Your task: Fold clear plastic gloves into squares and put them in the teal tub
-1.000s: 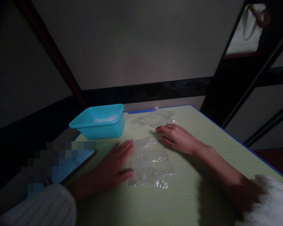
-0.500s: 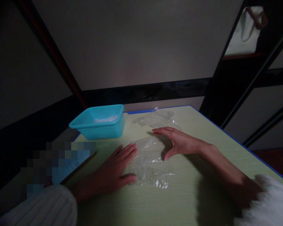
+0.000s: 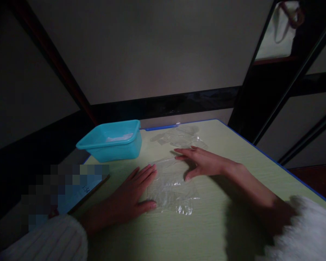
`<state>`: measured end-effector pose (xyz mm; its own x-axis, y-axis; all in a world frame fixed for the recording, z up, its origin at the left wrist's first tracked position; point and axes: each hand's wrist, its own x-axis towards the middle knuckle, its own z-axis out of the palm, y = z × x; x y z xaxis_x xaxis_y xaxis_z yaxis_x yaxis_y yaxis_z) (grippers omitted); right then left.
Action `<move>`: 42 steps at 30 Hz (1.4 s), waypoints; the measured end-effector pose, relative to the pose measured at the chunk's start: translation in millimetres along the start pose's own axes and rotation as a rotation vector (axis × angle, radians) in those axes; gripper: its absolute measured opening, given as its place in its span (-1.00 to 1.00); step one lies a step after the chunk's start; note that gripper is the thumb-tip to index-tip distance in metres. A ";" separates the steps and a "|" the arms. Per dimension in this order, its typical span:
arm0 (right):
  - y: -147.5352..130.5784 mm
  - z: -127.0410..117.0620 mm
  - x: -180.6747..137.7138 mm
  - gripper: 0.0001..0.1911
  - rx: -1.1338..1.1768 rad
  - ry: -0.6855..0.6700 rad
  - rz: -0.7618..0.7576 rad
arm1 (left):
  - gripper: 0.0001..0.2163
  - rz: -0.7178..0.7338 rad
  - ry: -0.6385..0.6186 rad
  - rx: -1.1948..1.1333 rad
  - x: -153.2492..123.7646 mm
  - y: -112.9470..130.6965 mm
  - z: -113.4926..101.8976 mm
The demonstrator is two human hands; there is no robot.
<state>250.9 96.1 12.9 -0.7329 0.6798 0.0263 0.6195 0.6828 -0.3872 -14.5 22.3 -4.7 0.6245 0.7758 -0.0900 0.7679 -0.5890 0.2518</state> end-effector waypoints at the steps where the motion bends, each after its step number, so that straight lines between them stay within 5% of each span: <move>1: 3.3 -3.0 -2.3 -0.05 -0.005 0.004 0.020 | -0.29 -0.002 0.000 0.003 0.1 -0.2 0.2; 19: -10.8 1.1 -1.8 -0.10 0.047 0.005 -0.033 | -0.28 -0.001 0.049 -0.013 -0.3 -1.7 4.6; 23: -28.7 -3.1 -2.2 -0.46 0.061 0.036 -0.161 | -0.30 0.037 0.151 -0.064 -1.3 -4.5 7.1; 25: -43.0 -3.2 -3.2 -0.78 0.090 0.010 -0.237 | -0.47 0.096 0.281 -0.132 -2.0 -5.2 6.7; 28: -63.2 -0.6 -5.0 -0.87 0.092 -0.032 -0.320 | -0.79 0.224 0.396 -0.287 -2.7 -4.7 3.2; 34: -77.3 7.8 -6.3 -0.89 -0.079 -0.083 -0.404 | -0.89 0.437 0.247 -0.263 -3.1 -3.8 -1.7; 42: -81.4 17.3 -6.2 -0.91 -0.228 -0.100 -0.400 | -0.90 0.512 0.264 0.043 -6.1 -3.5 -1.4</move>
<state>200.2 31.7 28.3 -0.9431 0.3301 0.0388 0.3209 0.9347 -0.1526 -21.2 19.9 -3.7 0.8657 0.4165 0.2776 0.3858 -0.9086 0.1601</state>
